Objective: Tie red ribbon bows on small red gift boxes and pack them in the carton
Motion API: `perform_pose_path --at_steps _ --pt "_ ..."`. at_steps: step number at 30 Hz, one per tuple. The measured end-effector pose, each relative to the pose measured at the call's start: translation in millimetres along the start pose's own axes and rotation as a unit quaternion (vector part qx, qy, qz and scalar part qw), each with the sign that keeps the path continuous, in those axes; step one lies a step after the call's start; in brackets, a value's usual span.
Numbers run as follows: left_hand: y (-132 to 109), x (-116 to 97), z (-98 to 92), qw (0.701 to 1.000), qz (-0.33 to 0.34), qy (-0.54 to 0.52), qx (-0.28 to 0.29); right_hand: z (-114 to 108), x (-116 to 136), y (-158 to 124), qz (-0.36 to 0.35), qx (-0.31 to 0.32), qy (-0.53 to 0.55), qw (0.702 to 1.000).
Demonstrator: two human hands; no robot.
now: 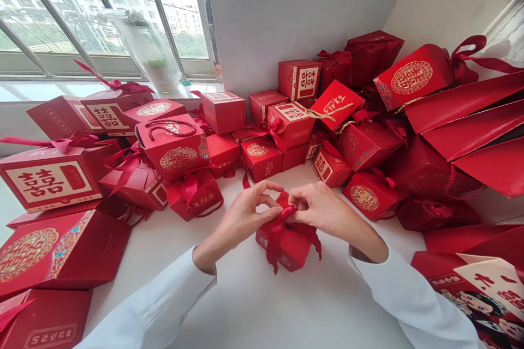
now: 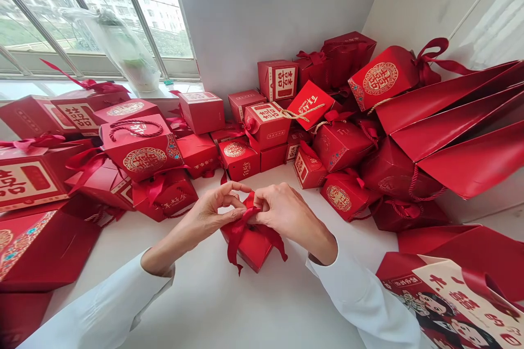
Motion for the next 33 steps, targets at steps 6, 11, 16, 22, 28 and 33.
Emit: perform_pose_path --at_steps 6,11,16,22,28,33 --pt "2 5 3.9 0.999 -0.023 -0.035 0.026 0 -2 0 0.012 0.001 -0.003 1.0" --pt "2 10 6.9 0.996 -0.053 -0.064 0.023 -1 2 0 0.0 -0.004 -0.014 1.0" --pt "1 13 9.2 0.992 -0.071 -0.1 0.026 1 3 1 -0.005 -0.001 -0.013 1.0" --pt "0 16 8.9 0.987 -0.088 -0.133 0.009 -1 6 -1 -0.014 0.023 0.016 0.999" --pt "1 14 8.7 0.986 -0.09 -0.139 0.013 -17 4 -8 -0.006 0.071 0.045 0.996" --pt "2 11 8.5 0.987 -0.082 -0.139 0.015 -31 10 -10 -0.045 0.036 0.025 0.998"
Point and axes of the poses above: each hand's wrist, its own y-axis towards the middle knuckle, its own z-axis out of the palm, x = y × z, the point moved 9 cm from there along y, towards the middle knuckle, and after that the axes turned 7 degrees about y, right-handed, at the moved point
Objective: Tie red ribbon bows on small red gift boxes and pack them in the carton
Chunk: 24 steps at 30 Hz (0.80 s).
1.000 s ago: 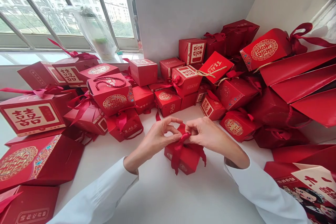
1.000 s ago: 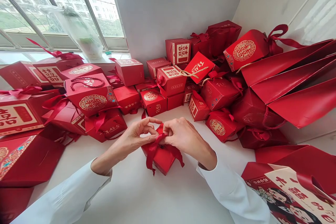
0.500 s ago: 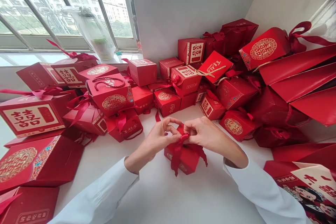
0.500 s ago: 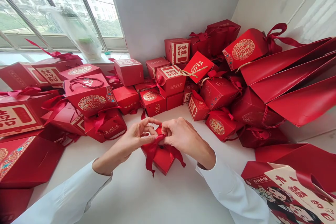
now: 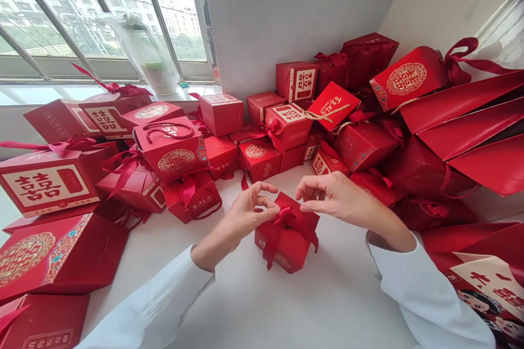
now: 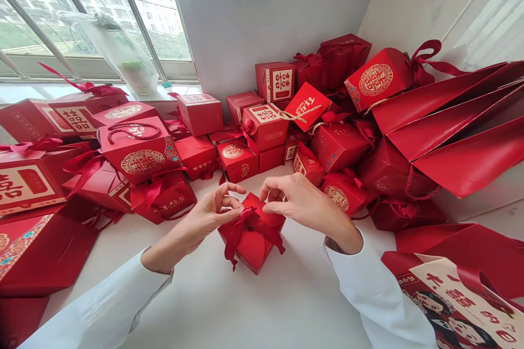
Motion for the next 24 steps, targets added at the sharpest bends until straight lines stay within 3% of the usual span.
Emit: perform_pose_path --at_steps 10,16,24 --pt "-2 2 0.7 1.0 -0.005 0.005 0.01 13 14 5 -0.064 -0.022 -0.072 0.995" --pt "-5 -6 -4.6 1.0 0.006 0.024 -0.01 12 27 -3 -0.158 -0.01 -0.163 0.974" --pt "-9 -20 -22.6 0.983 0.034 0.174 -0.044 6 19 -4 -0.181 0.012 -0.206 0.962"
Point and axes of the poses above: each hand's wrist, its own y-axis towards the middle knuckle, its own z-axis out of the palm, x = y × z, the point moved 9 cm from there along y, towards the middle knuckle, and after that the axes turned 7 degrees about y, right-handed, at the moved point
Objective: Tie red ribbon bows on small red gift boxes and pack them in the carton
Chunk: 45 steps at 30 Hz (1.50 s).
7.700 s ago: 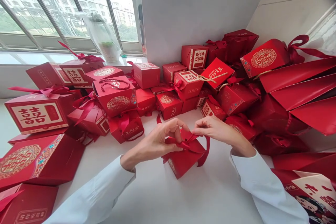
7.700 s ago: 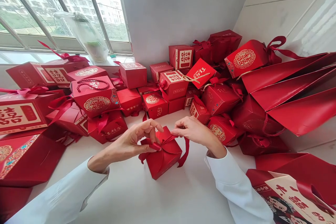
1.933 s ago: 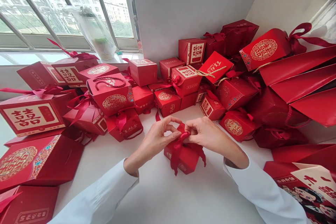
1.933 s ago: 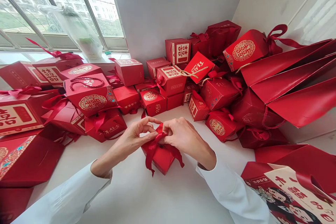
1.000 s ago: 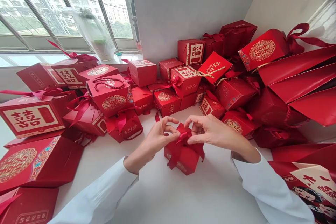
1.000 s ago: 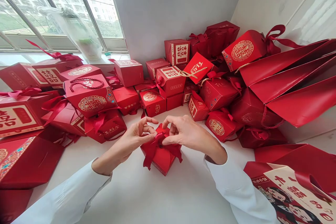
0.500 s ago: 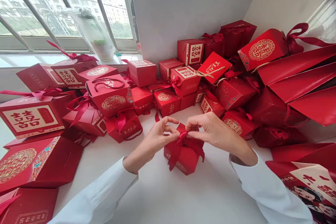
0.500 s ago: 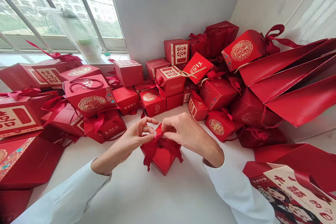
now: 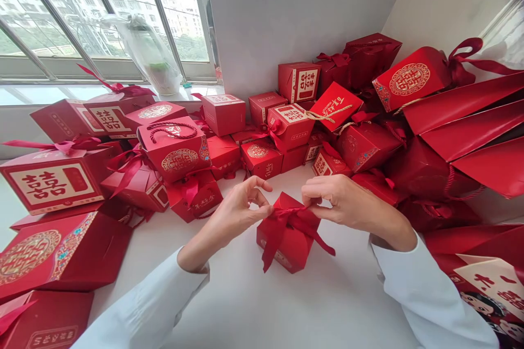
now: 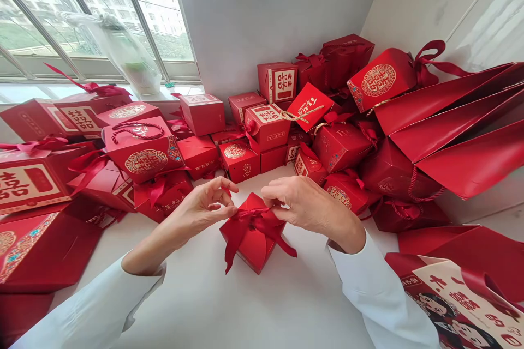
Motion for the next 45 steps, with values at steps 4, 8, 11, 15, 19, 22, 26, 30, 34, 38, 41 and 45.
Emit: perform_pose_path --at_steps 4,8,11,15,19,22,26,30,34,38,41,45 --pt "-4 -3 -5.7 0.998 0.017 0.051 0.013 6 -7 0 0.009 0.042 0.035 0.998" --pt "-6 -6 -9.4 0.993 0.024 0.111 0.018 10 -8 -1 0.019 0.075 0.053 0.996" --pt "-5 -8 -10.5 0.991 0.023 0.134 0.019 10 -9 -2 0.032 0.076 0.059 0.995" --pt "-6 -22 -10.8 0.986 0.065 0.153 0.001 5 -13 -4 0.064 0.063 0.068 0.994" --pt "-16 -40 -6.9 0.967 0.122 0.219 -0.042 -6 -10 -6 0.079 0.044 0.103 0.991" --pt "-24 -42 -1.1 0.945 0.109 0.302 -0.069 -6 -11 -7 0.102 0.046 0.139 0.984" --pt "-30 -39 11.1 0.927 0.093 0.359 -0.056 6 -20 -9 0.147 0.067 0.17 0.972" --pt "-30 -40 17.2 0.922 0.105 0.367 -0.063 18 -22 -8 0.152 0.099 0.175 0.968" --pt "-32 -52 20.6 0.904 0.168 0.384 -0.084 19 -21 -6 0.146 0.106 0.166 0.97" --pt "-44 -71 31.3 0.824 0.266 0.491 -0.094 13 -27 -4 0.155 0.081 0.206 0.963" --pt "-59 -85 48.6 0.741 0.356 0.557 -0.117 13 -35 -5 0.17 0.071 0.255 0.949" --pt "-72 -91 64.9 0.705 0.402 0.559 -0.172 21 -42 -5 0.185 0.082 0.363 0.91"
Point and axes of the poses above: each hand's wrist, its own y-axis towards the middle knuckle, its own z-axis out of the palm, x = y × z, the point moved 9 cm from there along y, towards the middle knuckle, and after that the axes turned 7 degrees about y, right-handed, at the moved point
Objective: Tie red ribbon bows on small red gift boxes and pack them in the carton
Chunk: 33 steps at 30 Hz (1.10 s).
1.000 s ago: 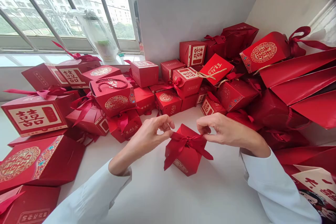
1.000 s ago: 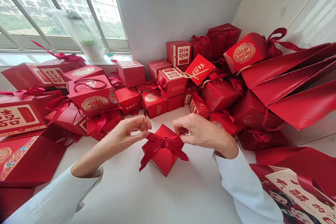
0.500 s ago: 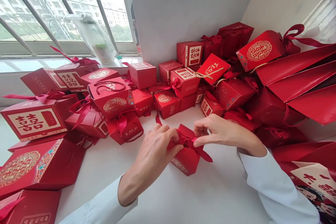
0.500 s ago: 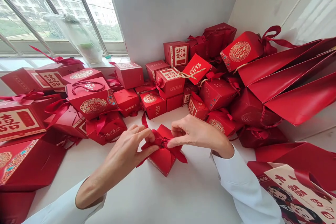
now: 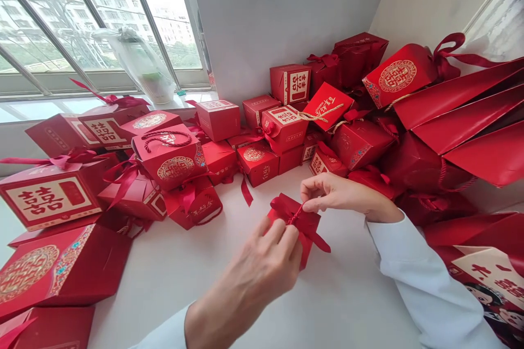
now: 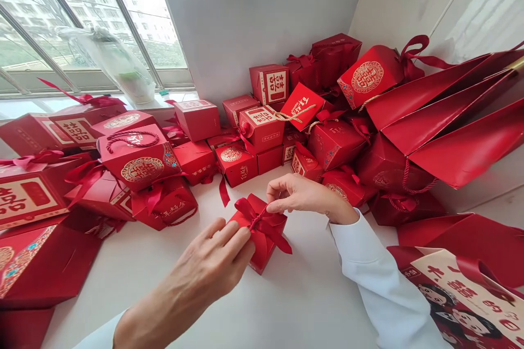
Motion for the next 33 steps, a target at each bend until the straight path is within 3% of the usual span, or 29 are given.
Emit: perform_pose_path --at_steps 6,9,16,21,25,29,33 --pt "-1 1 -4.8 0.994 0.003 -0.029 0.102 4 -2 6 -0.016 0.028 0.092 0.995" --pt "1 10 -11.5 0.991 -0.012 -0.076 0.113 5 -6 10 -0.024 0.038 0.134 0.99" --pt "5 -8 11.5 0.992 0.038 -0.098 0.074 9 -11 19 -0.035 0.042 0.183 0.982" --pt "-3 -22 22.9 0.991 -0.009 -0.112 0.078 9 -13 20 -0.034 0.031 0.179 0.983" --pt "-10 -29 23.1 0.995 -0.053 -0.075 0.036 11 -13 20 -0.031 0.021 0.178 0.983" --pt "-13 -20 19.6 0.978 -0.125 -0.167 -0.029 16 -7 17 -0.023 0.032 0.157 0.987" --pt "-12 6 18.3 0.928 -0.204 -0.31 -0.043 14 0 13 -0.031 0.04 0.126 0.991"
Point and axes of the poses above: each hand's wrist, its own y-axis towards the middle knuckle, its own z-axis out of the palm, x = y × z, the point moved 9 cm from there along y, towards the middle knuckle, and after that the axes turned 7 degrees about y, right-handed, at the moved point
